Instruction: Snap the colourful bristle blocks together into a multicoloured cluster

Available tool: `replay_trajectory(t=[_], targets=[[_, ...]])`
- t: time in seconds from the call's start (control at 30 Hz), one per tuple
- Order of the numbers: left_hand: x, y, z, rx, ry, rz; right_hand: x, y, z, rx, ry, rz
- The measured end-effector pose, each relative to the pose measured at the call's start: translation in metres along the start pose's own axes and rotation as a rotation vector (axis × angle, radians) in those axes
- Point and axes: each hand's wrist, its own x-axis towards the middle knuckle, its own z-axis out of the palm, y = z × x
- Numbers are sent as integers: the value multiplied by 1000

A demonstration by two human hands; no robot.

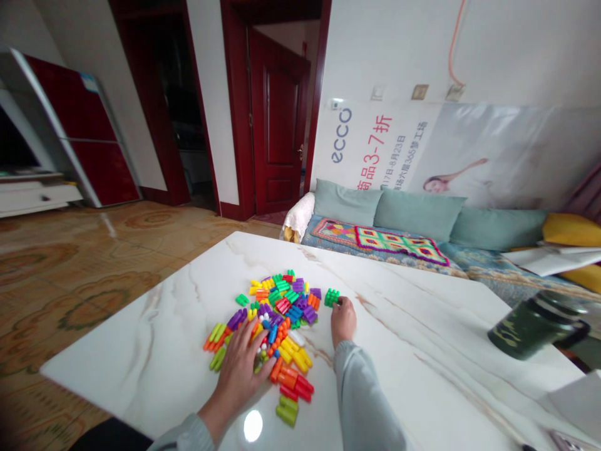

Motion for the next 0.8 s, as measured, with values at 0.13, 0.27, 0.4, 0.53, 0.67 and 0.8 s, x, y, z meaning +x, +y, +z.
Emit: replay_trajectory(t=[0.13, 0.27, 0.4, 0.53, 0.67, 0.8], targets=[[-1, -2, 2, 22, 9, 13, 1, -1, 1, -9, 11, -1], [0, -2, 2, 22, 9, 12, 2, -1, 2, -16, 17, 1], [-1, -2, 2, 18, -4, 5, 3, -1, 4, -24, 12, 5], [-1, -3, 2, 37, -14, 13, 5, 0, 5, -31, -3, 9], [-1, -3, 3, 40, -5, 23, 6, 2, 7, -33, -10, 18], [-1, -5, 6, 51, 38, 33, 8, 2, 9, -17, 0, 22]])
